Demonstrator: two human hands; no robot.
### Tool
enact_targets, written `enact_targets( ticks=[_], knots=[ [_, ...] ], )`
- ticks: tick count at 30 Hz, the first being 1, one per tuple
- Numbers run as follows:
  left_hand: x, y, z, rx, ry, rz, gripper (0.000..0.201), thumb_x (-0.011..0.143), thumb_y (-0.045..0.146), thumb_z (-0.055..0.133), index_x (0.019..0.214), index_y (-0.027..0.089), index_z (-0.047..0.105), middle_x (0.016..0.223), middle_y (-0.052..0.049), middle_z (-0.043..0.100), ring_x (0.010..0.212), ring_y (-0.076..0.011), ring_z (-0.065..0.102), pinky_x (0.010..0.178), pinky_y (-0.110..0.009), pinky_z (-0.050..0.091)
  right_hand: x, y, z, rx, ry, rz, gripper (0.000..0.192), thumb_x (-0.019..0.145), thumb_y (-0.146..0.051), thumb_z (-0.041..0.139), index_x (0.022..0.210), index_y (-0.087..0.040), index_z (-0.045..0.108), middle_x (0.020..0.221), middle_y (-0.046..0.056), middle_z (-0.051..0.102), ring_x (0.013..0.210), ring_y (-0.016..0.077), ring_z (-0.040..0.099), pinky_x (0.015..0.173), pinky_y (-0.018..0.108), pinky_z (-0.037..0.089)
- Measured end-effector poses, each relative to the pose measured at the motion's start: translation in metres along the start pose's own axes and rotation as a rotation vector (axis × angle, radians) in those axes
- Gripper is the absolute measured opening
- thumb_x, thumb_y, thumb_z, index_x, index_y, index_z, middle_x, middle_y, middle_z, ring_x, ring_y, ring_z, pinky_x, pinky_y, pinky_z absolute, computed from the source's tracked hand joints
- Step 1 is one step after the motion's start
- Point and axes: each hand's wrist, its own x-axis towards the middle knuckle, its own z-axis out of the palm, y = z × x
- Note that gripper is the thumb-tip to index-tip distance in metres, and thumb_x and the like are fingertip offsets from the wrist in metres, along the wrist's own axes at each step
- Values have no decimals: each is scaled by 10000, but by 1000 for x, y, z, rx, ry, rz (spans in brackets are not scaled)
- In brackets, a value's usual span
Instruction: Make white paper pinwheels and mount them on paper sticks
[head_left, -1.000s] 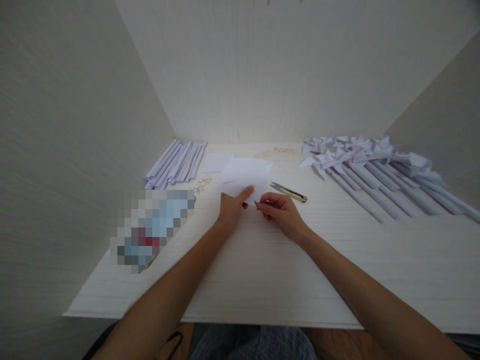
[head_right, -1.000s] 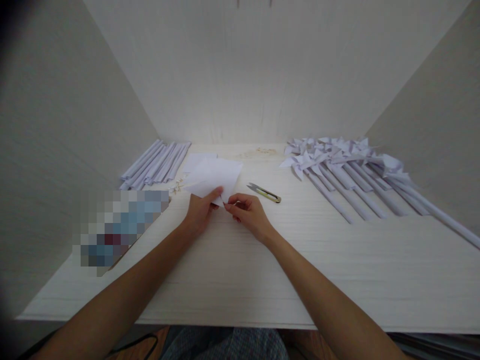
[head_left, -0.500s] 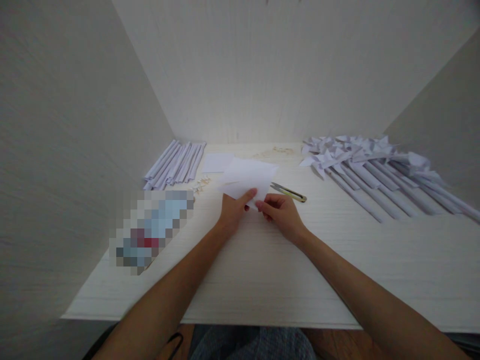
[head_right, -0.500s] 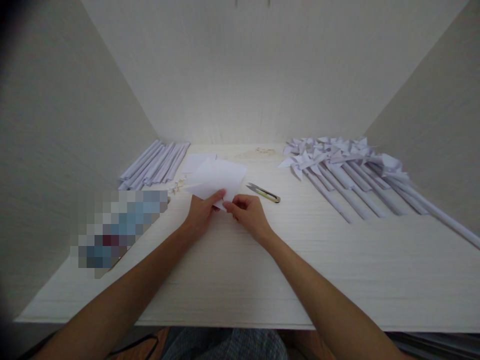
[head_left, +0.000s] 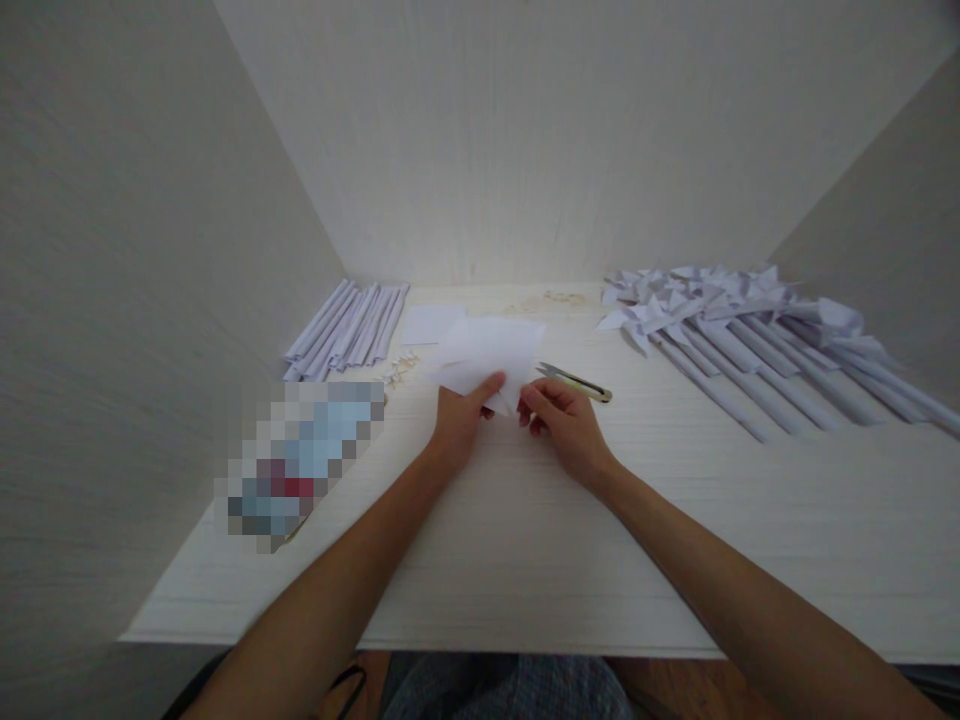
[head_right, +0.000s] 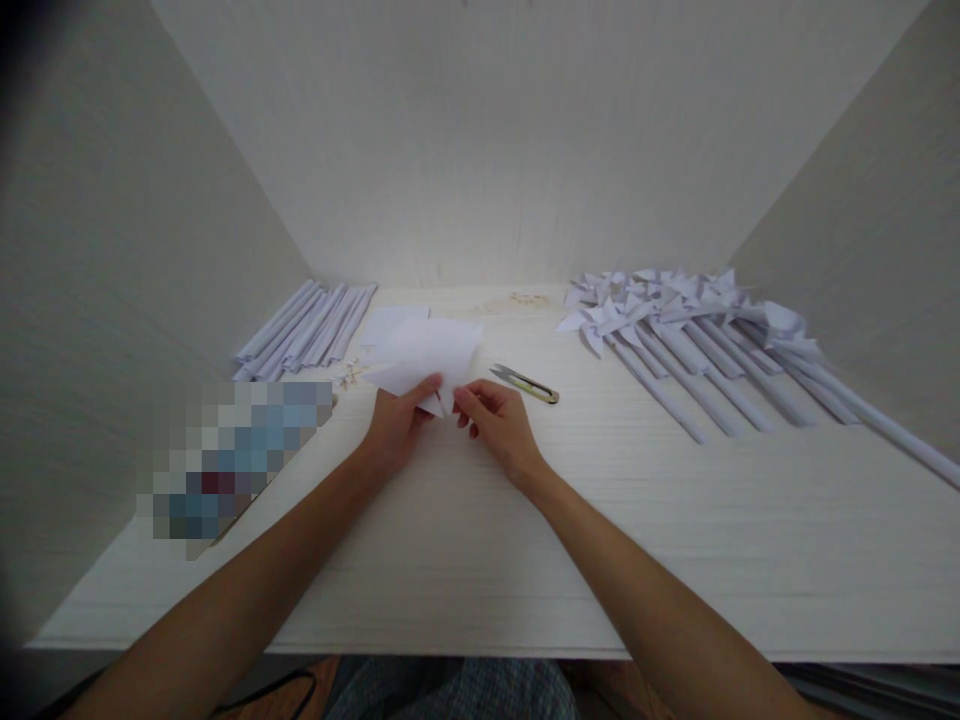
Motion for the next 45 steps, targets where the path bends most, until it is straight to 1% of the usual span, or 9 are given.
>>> enact_targets(
  ticks=[2, 6, 9, 14, 19, 24, 28, 38, 45],
  knots=[
    [2, 1, -1, -31, 32, 1, 229, 516, 274, 691, 640, 157, 539, 537, 41, 527, 434, -65, 442, 384, -182, 305, 1, 0, -2, 59, 45, -73, 101, 695, -288, 573, 705, -198, 527, 668, -31, 545, 537, 70, 493, 422, 174, 355],
    [3, 2, -1, -52, 21, -22, 240, 497, 264, 702, 650, 152, 556, 561, 31, 551, 456, -70, 460, 393, -180, 315, 2, 0, -8, 32, -18, -184, 220, 668, -191, 588, 877, -244, 546, 939, 1, 532, 653, 80, 514, 444, 175, 396],
    [2, 3, -1, -51, -29, -40, 219, 501, 255, 698, 639, 145, 568, 585, 19, 570, 487, -78, 485, 414, -184, 343, 4, 1, -11, -115, -79, -222, 153, 659, -168, 592, 802, -218, 617, 868, 13, 524, 643, 86, 505, 420, 174, 374],
    [0, 3, -1, -34, -97, -65, 189, 516, 227, 689, 645, 138, 583, 588, 20, 585, 503, -85, 510, 441, -189, 388, 4, 1, -13, -253, -54, -321, 144, 635, -102, 599, 699, -210, 670, 736, 6, 545, 615, 84, 510, 447, 181, 381],
    [1, 5, 1, -161, -21, -29, 233, 502, 185, 694, 716, 137, 615, 719, -13, 651, 671, -126, 588, 621, -238, 470, 3, 3, -13, -254, -61, -364, 153, 635, -106, 606, 689, -225, 686, 707, 11, 567, 599, 90, 512, 456, 197, 382],
    [6, 7, -1, -266, 133, -24, 220, 525, 201, 682, 721, 131, 613, 718, -27, 658, 679, -134, 595, 631, -246, 476, 2, 4, -11, -274, -92, -352, 113, 642, -132, 621, 680, -218, 684, 676, 6, 571, 551, 83, 492, 448, 205, 373],
    [9, 6, -4, -254, 170, -11, 208, 517, 203, 697, 690, 123, 612, 709, -38, 658, 722, -150, 601, 659, -258, 479, 1, 5, -9, -261, -118, -282, 55, 638, -174, 642, 661, -213, 673, 684, 7, 575, 566, 92, 501, 452, 211, 377],
    [5, 3, -3, -148, 95, 5, 253, 499, 274, 724, 665, 118, 616, 637, -19, 631, 603, -122, 571, 610, -259, 456, 10, 9, -12, -154, 106, -272, 55, 609, -259, 667, 619, -218, 632, 793, 18, 516, 787, 152, 521, 617, 285, 441],
    [-1, -1, 2, -68, 28, -14, 263, 491, 308, 725, 640, 118, 621, 598, -19, 616, 555, -114, 552, 581, -257, 451, 12, 10, -13, -207, 190, -141, 131, 600, -307, 665, 638, -184, 640, 582, -16, 560, 495, 85, 423, 497, 245, 354]
  ],
)
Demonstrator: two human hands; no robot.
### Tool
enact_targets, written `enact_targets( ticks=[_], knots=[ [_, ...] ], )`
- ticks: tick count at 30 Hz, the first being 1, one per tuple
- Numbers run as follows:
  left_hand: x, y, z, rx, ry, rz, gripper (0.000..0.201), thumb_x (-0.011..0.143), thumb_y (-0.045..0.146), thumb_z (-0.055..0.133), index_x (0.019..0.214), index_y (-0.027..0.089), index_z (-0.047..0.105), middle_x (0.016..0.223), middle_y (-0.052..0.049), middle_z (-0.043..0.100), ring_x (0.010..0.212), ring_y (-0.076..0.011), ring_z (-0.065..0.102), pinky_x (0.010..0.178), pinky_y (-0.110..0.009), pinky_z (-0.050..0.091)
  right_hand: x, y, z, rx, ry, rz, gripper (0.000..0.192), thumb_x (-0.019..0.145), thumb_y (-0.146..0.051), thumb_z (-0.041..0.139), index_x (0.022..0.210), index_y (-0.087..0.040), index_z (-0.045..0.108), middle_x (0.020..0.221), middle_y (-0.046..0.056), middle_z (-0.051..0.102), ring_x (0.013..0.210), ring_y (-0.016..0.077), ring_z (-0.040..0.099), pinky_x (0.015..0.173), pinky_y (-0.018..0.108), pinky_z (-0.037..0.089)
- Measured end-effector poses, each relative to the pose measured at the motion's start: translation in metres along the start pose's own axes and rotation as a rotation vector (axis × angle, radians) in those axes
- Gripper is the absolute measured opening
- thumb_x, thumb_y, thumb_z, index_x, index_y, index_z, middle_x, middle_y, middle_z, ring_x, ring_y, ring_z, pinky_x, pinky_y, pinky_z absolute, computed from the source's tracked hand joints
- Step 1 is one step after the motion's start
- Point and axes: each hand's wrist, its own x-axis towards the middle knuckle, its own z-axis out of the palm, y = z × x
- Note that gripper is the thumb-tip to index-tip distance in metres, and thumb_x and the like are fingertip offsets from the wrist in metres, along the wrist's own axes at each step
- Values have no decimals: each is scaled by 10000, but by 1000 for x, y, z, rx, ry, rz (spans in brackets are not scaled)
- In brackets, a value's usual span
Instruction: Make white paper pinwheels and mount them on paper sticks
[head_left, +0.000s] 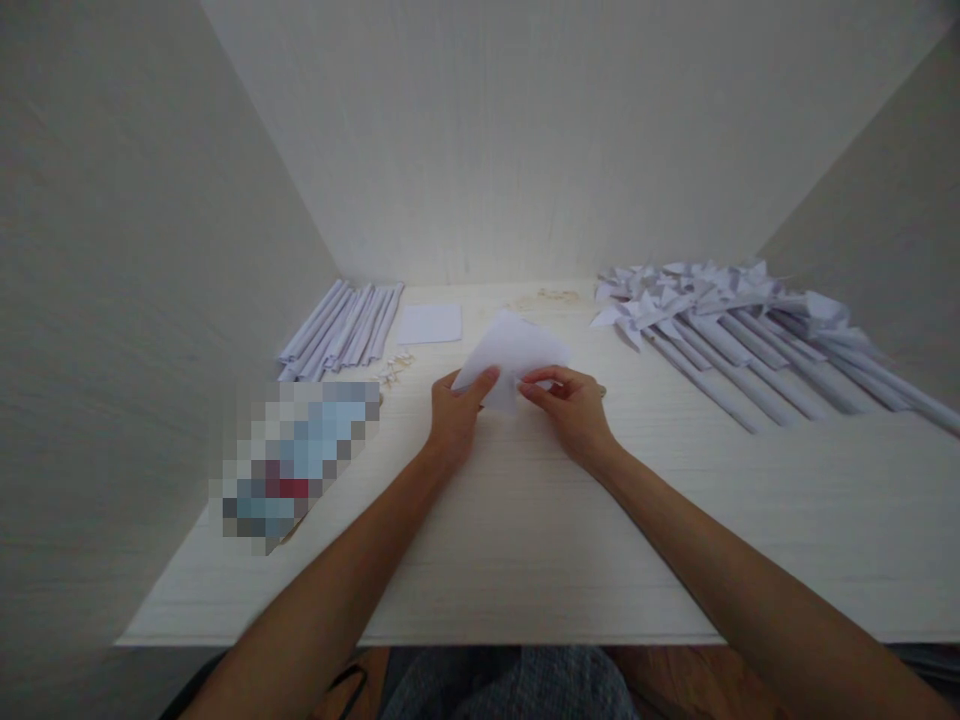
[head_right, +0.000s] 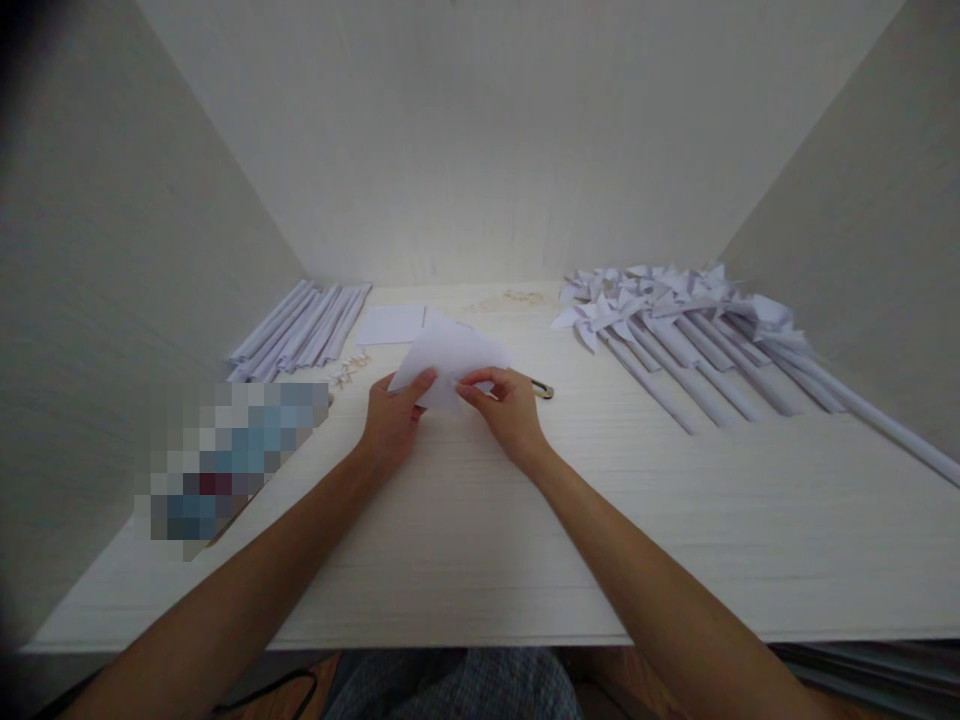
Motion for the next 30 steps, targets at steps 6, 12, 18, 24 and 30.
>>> enact_targets(
  ticks=[6, 12, 18, 24, 30],
  knots=[
    [-1, -2, 1, 31, -36, 1, 254, 508, 321, 716, 628, 116, 625, 601, -27, 615, 555, -116, 551, 571, -254, 449, 0, -2, -1, -39, 59, 46, 179, 581, -336, 668, 642, -169, 646, 499, -29, 527, 415, 64, 344, 408, 219, 267],
    [-2, -1, -2, 171, -58, 20, 249, 515, 320, 706, 625, 106, 644, 587, -23, 618, 523, -116, 537, 522, -244, 433, 0, 0, -2, -58, 55, 44, 182, 584, -339, 665, 647, -168, 658, 498, -23, 531, 416, 65, 344, 408, 219, 269],
    [-2, 4, -6, 239, -112, -10, 186, 514, 266, 699, 623, 120, 666, 587, -10, 627, 509, -120, 540, 508, -244, 425, 2, 3, -3, -21, 19, 39, 161, 593, -331, 654, 649, -179, 660, 654, 18, 592, 526, 106, 467, 473, 246, 358],
    [-2, 5, -5, 253, -171, 27, 192, 510, 215, 689, 686, 142, 667, 649, -7, 649, 557, -127, 560, 553, -257, 452, 2, -3, -3, -157, 47, -21, 95, 585, -280, 660, 567, -189, 642, 666, 6, 538, 462, 74, 403, 445, 249, 369],
    [-4, 5, -3, 369, -143, 82, 191, 508, 215, 686, 676, 126, 662, 615, -2, 630, 538, -117, 535, 525, -242, 434, 1, -5, -4, -258, 62, -67, 77, 596, -256, 660, 552, -196, 639, 675, 5, 503, 483, 79, 408, 485, 269, 410]
  ],
)
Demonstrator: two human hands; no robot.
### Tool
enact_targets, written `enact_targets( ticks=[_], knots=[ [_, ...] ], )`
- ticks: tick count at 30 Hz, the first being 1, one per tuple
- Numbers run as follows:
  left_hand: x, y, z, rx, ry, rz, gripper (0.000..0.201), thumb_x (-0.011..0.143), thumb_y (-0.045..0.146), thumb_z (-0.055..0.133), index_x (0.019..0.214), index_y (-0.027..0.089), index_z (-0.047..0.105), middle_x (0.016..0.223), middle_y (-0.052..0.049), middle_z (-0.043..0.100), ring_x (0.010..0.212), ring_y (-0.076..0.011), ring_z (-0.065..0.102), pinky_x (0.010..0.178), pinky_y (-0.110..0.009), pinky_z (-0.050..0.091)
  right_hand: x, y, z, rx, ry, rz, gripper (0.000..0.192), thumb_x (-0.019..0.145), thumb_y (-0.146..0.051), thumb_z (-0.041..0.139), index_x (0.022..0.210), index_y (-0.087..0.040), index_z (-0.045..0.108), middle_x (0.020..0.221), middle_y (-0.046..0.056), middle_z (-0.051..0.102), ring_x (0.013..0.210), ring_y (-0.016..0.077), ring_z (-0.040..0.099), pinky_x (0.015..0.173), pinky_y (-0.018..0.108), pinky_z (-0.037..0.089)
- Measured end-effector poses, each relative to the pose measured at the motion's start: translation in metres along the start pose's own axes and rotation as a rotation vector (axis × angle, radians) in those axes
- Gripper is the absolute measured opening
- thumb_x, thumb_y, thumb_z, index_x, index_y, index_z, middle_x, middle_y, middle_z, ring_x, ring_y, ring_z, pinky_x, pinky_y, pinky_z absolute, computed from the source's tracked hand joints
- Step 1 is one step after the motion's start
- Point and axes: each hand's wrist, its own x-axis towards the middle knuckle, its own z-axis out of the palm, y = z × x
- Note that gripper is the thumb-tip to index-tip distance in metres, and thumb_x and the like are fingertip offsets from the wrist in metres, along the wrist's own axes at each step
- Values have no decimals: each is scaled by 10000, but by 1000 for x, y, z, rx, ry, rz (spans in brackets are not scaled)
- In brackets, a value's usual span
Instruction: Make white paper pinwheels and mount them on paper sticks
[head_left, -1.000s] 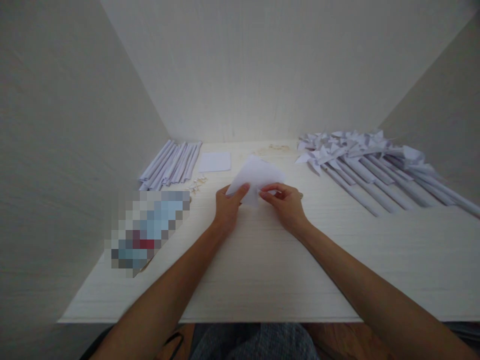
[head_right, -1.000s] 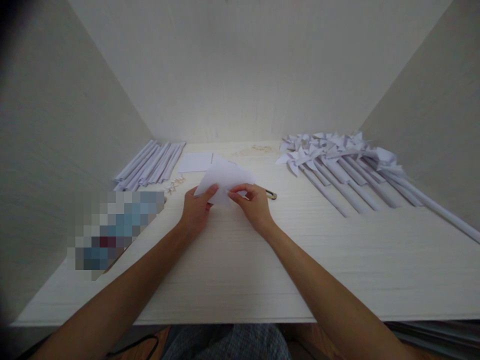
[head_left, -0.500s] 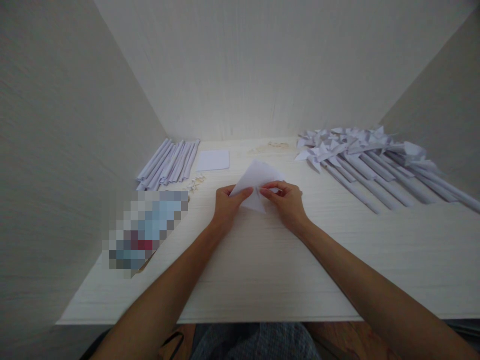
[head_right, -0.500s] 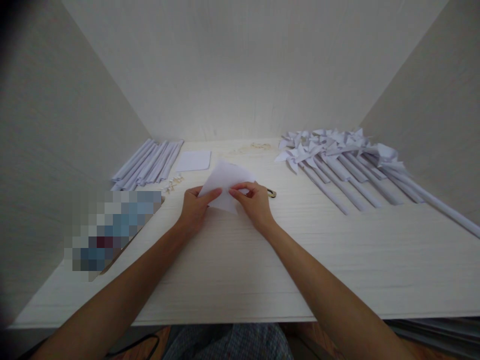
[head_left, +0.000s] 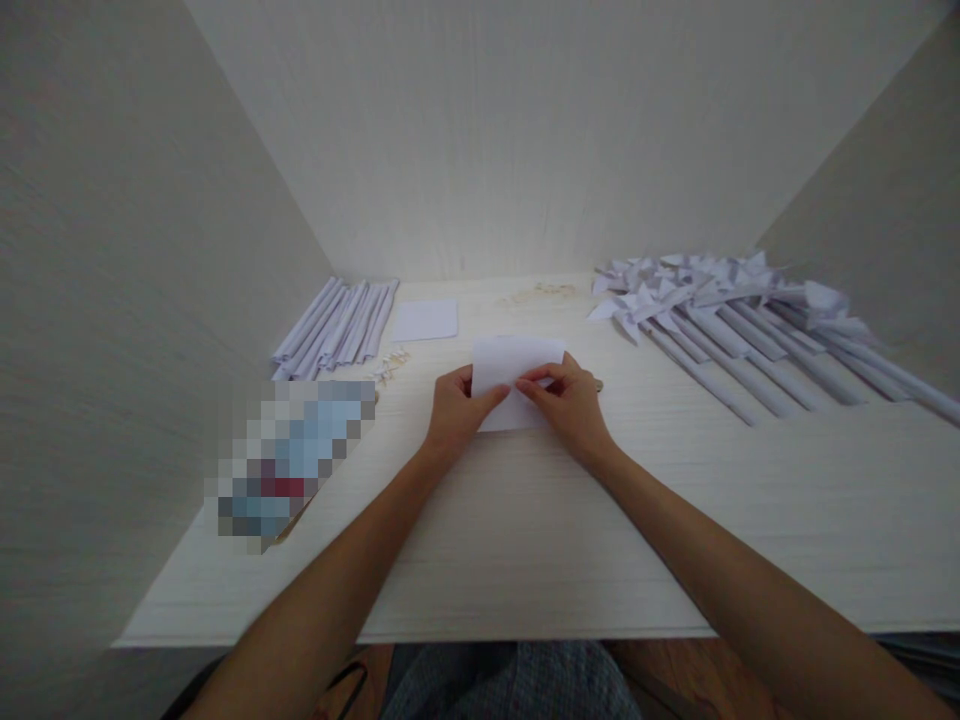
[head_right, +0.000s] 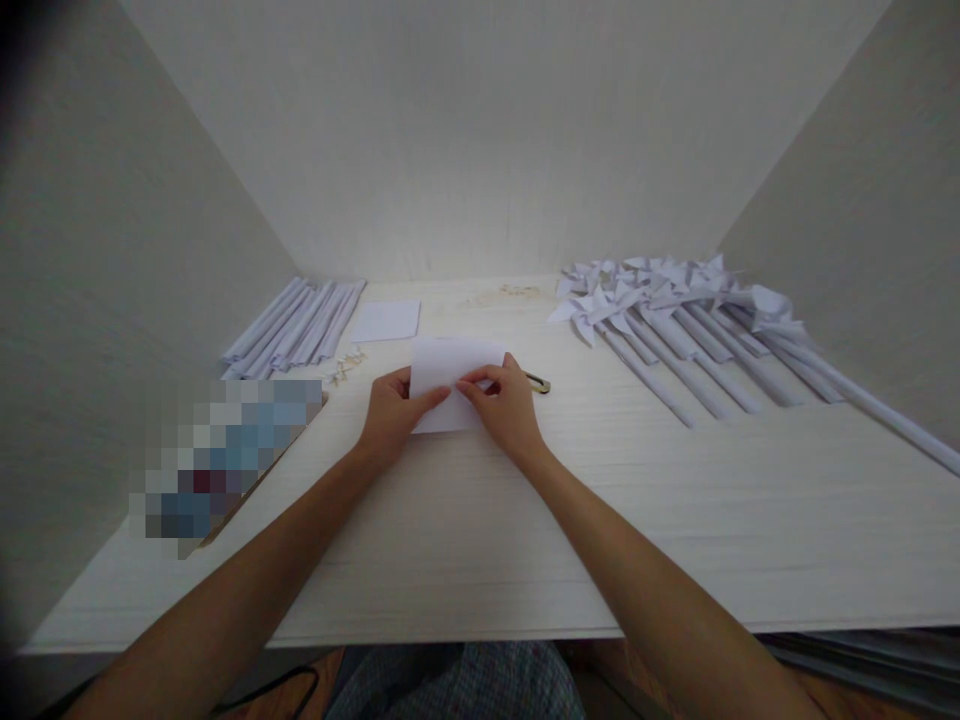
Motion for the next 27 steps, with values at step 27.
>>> enact_targets(
  ticks=[27],
  knots=[
    [-3, -3, 7, -198, 119, -67, 224, 501, 240, 692, 689, 129, 644, 652, -21, 645, 567, -126, 554, 559, -260, 450, -5, 3, 9, 597, -53, 246, 538, 572, -293, 679, 982, -247, 335, 717, -21, 635, 633, 140, 596, 630, 318, 491]
  ],
)
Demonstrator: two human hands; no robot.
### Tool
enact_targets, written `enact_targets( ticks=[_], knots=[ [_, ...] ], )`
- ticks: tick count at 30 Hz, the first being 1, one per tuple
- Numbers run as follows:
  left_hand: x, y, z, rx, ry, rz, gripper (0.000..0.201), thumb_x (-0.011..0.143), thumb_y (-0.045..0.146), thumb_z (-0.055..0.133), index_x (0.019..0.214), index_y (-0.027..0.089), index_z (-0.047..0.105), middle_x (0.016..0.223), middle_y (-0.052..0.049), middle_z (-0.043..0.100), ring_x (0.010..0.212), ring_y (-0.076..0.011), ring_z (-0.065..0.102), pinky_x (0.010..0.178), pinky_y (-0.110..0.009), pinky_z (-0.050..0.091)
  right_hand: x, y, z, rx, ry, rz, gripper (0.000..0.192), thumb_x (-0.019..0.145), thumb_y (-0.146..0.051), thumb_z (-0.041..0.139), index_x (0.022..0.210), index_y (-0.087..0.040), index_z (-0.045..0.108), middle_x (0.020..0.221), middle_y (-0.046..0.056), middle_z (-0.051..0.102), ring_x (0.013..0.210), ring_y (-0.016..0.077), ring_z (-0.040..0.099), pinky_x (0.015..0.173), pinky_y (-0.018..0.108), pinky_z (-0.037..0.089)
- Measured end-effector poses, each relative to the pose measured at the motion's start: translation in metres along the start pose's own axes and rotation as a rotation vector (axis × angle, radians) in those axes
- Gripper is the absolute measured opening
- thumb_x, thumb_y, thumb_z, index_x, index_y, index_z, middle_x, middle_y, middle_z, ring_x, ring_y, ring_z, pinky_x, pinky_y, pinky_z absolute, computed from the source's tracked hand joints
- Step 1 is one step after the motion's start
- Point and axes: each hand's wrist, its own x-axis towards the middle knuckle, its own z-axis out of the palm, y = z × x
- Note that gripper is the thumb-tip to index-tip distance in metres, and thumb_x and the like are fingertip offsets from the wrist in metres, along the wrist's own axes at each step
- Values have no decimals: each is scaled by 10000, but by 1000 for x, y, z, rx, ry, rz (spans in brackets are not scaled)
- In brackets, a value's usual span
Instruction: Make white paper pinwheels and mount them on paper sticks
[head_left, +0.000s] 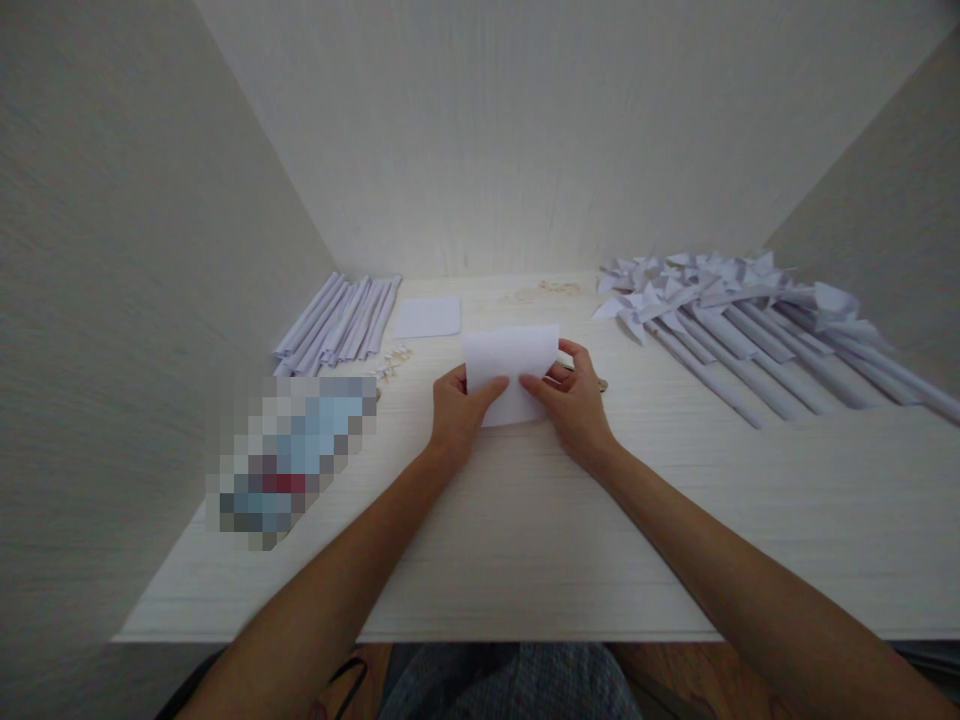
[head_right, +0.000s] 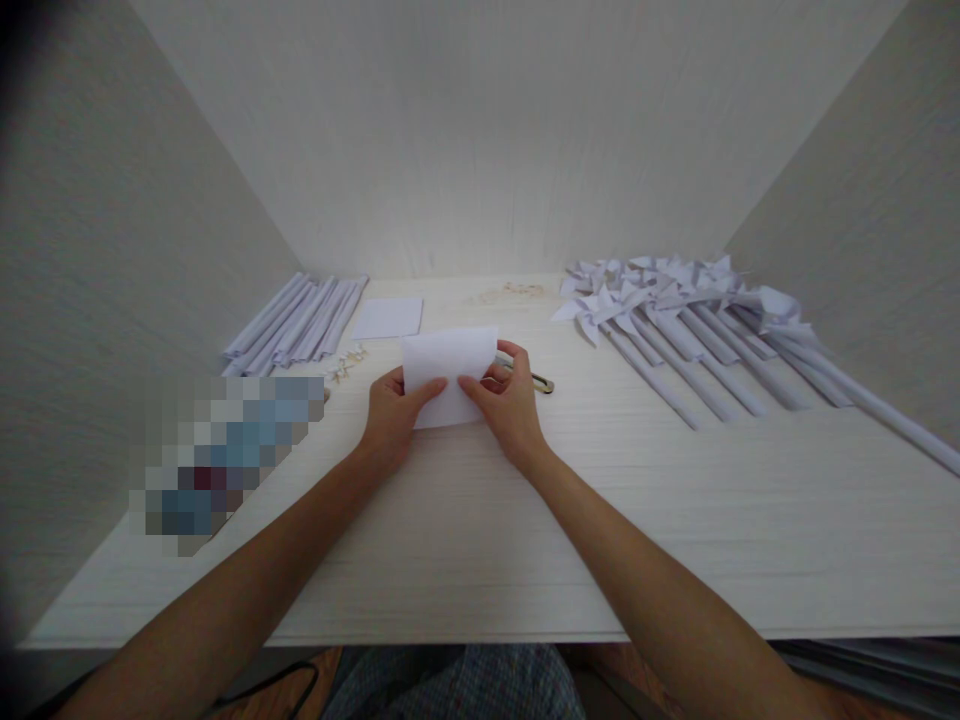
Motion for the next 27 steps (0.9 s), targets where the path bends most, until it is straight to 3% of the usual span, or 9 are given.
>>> enact_targets(
  ticks=[15, 23, 27],
  knots=[
    [1, 0, -1, -24, -9, -30, 251, 482, 239, 708, 696, 129, 640, 675, -26, 651, 582, -134, 561, 569, -269, 452, 3, -1, -1, 31, -34, 2, 506, 564, -301, 683, 940, -252, 348, 713, -21, 658, 657, 157, 627, 642, 332, 500],
    [-2, -2, 1, 4, 40, 25, 234, 483, 243, 702, 672, 122, 635, 635, -17, 636, 556, -125, 541, 553, -262, 435, 0, -4, 2, 36, -25, 41, 529, 533, -260, 699, 928, -245, 348, 656, -40, 649, 599, 153, 618, 601, 321, 495],
    [2, -1, -1, -38, -25, -28, 266, 466, 217, 705, 703, 124, 625, 675, -26, 641, 586, -136, 553, 572, -267, 440, 5, -6, -3, 62, -41, 58, 559, 506, -217, 715, 926, -242, 347, 653, -45, 655, 573, 137, 610, 569, 291, 485]
  ],
)
